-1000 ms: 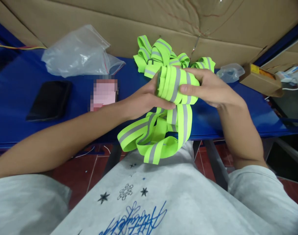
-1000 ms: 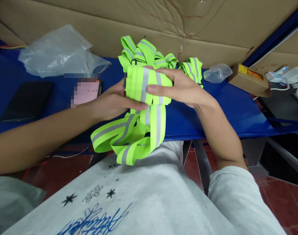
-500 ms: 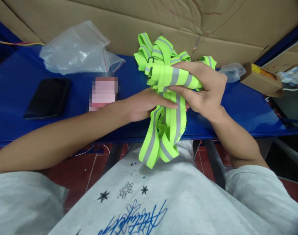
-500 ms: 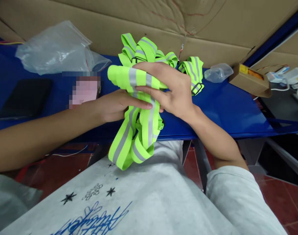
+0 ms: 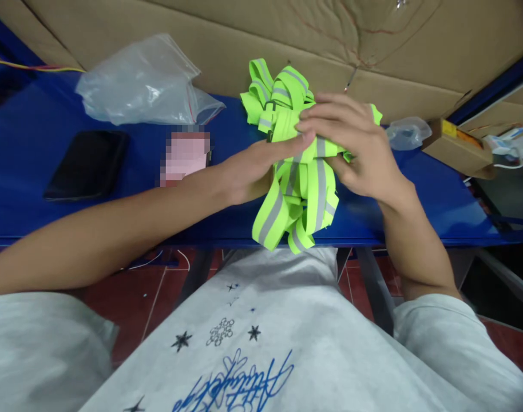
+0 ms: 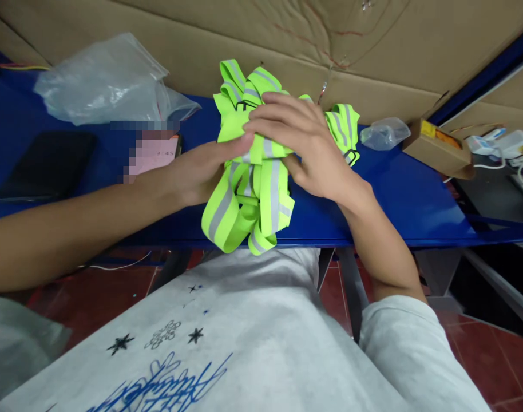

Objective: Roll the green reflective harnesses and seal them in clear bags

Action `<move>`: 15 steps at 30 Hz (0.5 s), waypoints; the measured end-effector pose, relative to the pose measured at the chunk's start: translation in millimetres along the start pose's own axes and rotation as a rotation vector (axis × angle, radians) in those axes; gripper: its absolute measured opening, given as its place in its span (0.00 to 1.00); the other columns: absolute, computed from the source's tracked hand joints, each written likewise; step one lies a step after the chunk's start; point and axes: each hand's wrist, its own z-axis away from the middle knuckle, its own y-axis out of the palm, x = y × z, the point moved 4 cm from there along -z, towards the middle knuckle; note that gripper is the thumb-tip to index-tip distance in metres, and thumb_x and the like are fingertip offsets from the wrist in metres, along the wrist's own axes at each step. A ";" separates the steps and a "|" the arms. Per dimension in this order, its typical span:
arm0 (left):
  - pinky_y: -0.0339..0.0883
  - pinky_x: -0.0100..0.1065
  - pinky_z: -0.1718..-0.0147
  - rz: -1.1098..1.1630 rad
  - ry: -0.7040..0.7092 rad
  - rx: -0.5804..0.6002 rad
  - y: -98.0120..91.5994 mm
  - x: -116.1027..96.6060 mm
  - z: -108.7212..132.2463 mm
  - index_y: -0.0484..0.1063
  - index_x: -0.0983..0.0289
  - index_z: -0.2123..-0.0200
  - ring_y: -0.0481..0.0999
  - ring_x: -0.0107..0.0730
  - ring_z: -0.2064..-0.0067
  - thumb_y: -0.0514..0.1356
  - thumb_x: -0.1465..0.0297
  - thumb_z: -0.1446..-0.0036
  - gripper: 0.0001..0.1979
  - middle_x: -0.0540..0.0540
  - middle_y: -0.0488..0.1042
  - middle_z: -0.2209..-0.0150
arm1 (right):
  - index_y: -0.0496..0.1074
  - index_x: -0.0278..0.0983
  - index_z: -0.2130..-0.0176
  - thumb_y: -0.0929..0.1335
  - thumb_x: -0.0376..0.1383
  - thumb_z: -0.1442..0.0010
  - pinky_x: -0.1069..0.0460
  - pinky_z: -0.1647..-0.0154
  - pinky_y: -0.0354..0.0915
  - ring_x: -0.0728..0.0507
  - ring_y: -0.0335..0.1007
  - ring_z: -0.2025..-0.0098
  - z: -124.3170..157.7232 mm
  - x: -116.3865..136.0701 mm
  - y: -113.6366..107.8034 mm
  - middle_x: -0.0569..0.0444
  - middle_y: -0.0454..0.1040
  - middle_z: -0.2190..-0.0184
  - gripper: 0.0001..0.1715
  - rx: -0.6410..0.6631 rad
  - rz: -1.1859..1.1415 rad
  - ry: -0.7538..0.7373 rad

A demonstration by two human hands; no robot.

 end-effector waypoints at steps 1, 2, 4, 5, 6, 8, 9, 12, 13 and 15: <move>0.80 0.50 0.39 -0.003 -0.003 0.029 -2.5 2.5 -1.8 0.81 0.63 0.51 0.84 0.53 0.39 0.70 0.63 0.32 0.11 0.55 0.85 0.51 | 0.77 0.48 0.33 0.65 0.36 0.29 0.30 0.17 0.55 0.33 0.60 0.21 0.8 -0.1 0.1 0.56 0.72 0.29 0.29 0.075 -0.090 -0.028; 0.80 0.52 0.39 -0.015 0.001 0.048 -5.3 4.2 -3.1 0.81 0.63 0.49 0.84 0.55 0.40 0.74 0.63 0.36 0.16 0.56 0.86 0.51 | 0.76 0.48 0.32 0.68 0.39 0.29 0.31 0.16 0.51 0.33 0.56 0.19 1.6 -1.0 -0.1 0.57 0.67 0.25 0.29 0.132 -0.214 -0.039; 0.78 0.52 0.38 -0.062 0.039 0.066 -9.6 4.6 -4.0 0.81 0.64 0.48 0.84 0.56 0.40 0.80 0.65 0.45 0.23 0.58 0.86 0.49 | 0.75 0.53 0.31 0.72 0.51 0.30 0.34 0.14 0.49 0.34 0.50 0.17 2.3 -7.5 -3.1 0.62 0.61 0.22 0.31 0.106 -0.451 0.030; 0.77 0.51 0.36 -0.083 0.068 0.072 -10.4 3.7 -3.6 0.81 0.64 0.48 0.84 0.55 0.39 0.81 0.67 0.48 0.25 0.58 0.86 0.47 | 0.75 0.53 0.32 0.73 0.57 0.32 0.36 0.15 0.51 0.35 0.51 0.17 2.5 -12.4 -4.6 0.62 0.62 0.22 0.34 0.036 -0.517 0.090; 0.76 0.50 0.36 -0.099 0.091 0.075 -10.3 2.9 -2.9 0.81 0.64 0.48 0.83 0.55 0.39 0.82 0.68 0.49 0.26 0.58 0.86 0.46 | 0.76 0.52 0.33 0.75 0.60 0.35 0.38 0.16 0.55 0.34 0.57 0.19 2.9 -17.7 -4.8 0.60 0.66 0.24 0.37 -0.033 -0.540 0.166; 0.77 0.51 0.36 -0.120 0.120 0.073 -8.0 1.8 -1.1 0.82 0.65 0.49 0.84 0.55 0.40 0.83 0.69 0.52 0.27 0.59 0.86 0.47 | 0.78 0.48 0.37 0.78 0.64 0.41 0.38 0.24 0.68 0.33 0.72 0.30 4.4 -25.9 0.0 0.54 0.77 0.33 0.40 -0.089 -0.508 0.329; 0.77 0.51 0.37 -0.121 0.117 0.058 -6.6 2.0 -0.4 0.82 0.65 0.50 0.84 0.55 0.41 0.83 0.70 0.53 0.27 0.58 0.86 0.48 | 0.79 0.46 0.40 0.80 0.63 0.43 0.38 0.29 0.73 0.34 0.78 0.37 4.9 -27.5 4.3 0.52 0.81 0.39 0.41 -0.068 -0.482 0.392; 0.79 0.50 0.39 -0.056 0.054 0.002 -2.9 4.6 0.3 0.81 0.64 0.51 0.85 0.54 0.42 0.81 0.73 0.52 0.24 0.55 0.86 0.51 | 0.81 0.43 0.45 0.80 0.63 0.44 0.38 0.41 0.79 0.36 0.82 0.49 3.5 -22.1 9.8 0.53 0.84 0.50 0.39 -0.114 -0.399 0.410; 0.80 0.49 0.40 -0.014 0.019 0.006 -1.3 5.9 0.0 0.81 0.63 0.52 0.85 0.54 0.42 0.79 0.72 0.50 0.21 0.54 0.86 0.51 | 0.82 0.42 0.46 0.79 0.63 0.42 0.38 0.40 0.79 0.36 0.81 0.48 2.7 -17.9 8.8 0.53 0.84 0.49 0.36 -0.177 -0.344 0.376; 0.81 0.48 0.41 0.070 -0.033 0.050 1.6 7.6 -0.7 0.81 0.63 0.54 0.85 0.53 0.41 0.73 0.69 0.42 0.12 0.53 0.86 0.54 | 0.82 0.41 0.47 0.78 0.61 0.38 0.38 0.37 0.77 0.35 0.80 0.45 2.4 -8.5 6.5 0.51 0.84 0.48 0.33 -0.302 -0.221 0.291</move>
